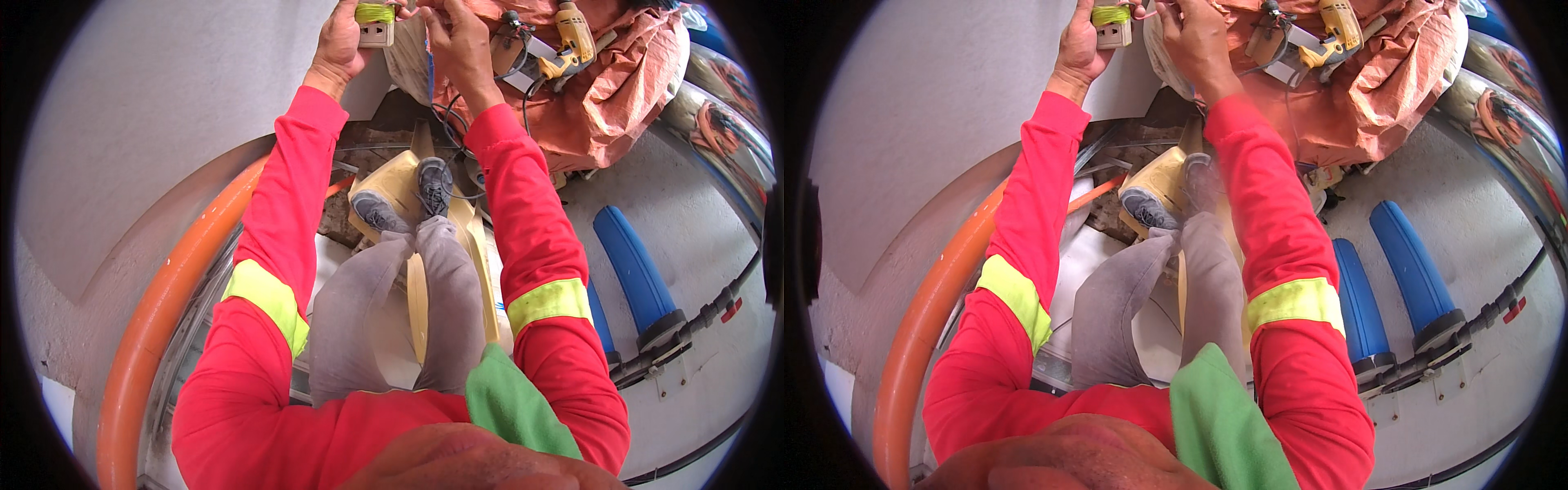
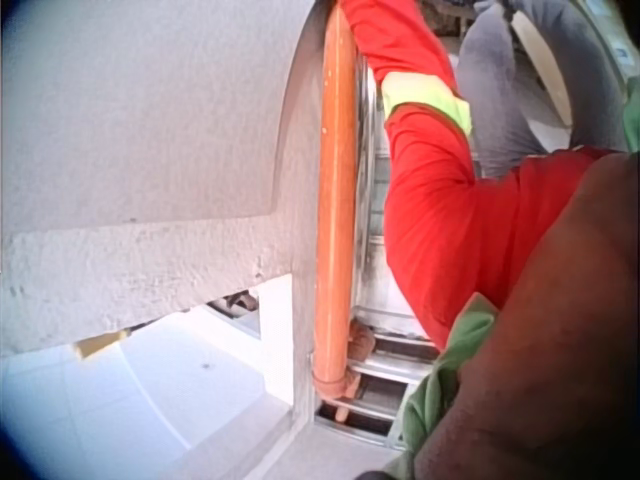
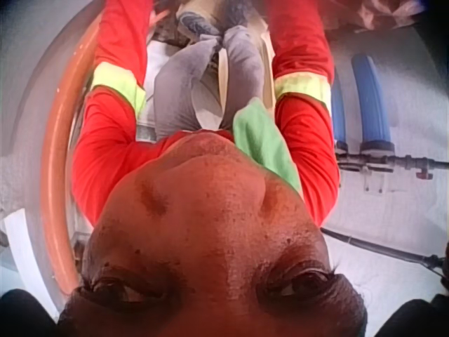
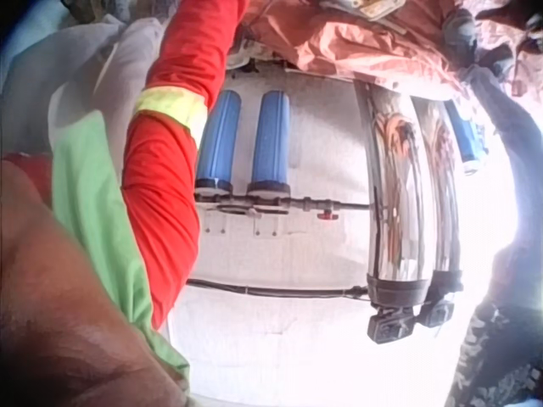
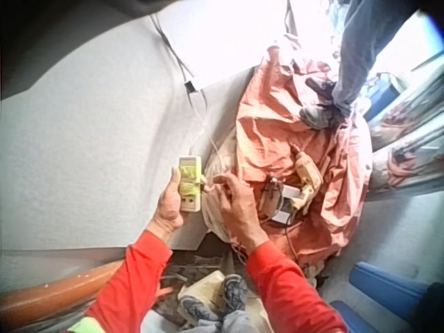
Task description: The person assembles a metal frame on the ceiling using a manual pipe bender to shape metal rods and a power drill to secure them. The person also handles electrical tape and a power strip while working on the ceiling structure.
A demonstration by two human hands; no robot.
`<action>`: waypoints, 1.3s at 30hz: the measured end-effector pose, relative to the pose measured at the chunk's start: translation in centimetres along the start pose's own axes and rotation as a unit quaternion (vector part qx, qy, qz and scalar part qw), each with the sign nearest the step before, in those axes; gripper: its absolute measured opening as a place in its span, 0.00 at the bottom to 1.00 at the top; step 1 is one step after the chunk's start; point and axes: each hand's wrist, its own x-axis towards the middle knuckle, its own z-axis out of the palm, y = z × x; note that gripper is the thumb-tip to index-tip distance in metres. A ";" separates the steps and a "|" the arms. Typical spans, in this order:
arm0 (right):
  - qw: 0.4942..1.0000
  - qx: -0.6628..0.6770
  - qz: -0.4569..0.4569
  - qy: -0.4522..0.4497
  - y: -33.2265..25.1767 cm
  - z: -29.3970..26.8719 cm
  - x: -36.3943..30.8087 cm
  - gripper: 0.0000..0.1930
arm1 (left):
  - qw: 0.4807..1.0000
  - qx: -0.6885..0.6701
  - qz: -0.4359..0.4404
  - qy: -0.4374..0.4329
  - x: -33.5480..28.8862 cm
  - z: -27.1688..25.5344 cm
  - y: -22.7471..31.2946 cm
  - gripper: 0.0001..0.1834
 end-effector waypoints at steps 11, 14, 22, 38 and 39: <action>0.970 0.217 0.103 0.025 -1.4 1.4 1.9 0.07 | 0.999 -0.025 -0.033 0.029 0.8 0.6 -0.1 0.33; 0.970 0.198 0.134 0.037 -1.5 1.6 1.8 0.07 | 0.998 -0.024 -0.049 0.031 0.7 0.3 -0.2 0.33; 0.921 0.333 0.200 0.039 -1.3 1.3 2.0 0.07 | 0.988 0.150 0.016 0.036 0.2 1.3 0.1 0.34; 0.915 0.133 0.353 -0.144 0.4 -0.7 4.1 0.10 | 0.967 0.252 0.018 0.040 0.5 1.6 0.3 0.30; 0.916 0.114 0.355 -0.146 0.4 -0.7 4.0 0.10 | 0.967 0.251 0.014 0.045 0.6 1.5 0.4 0.30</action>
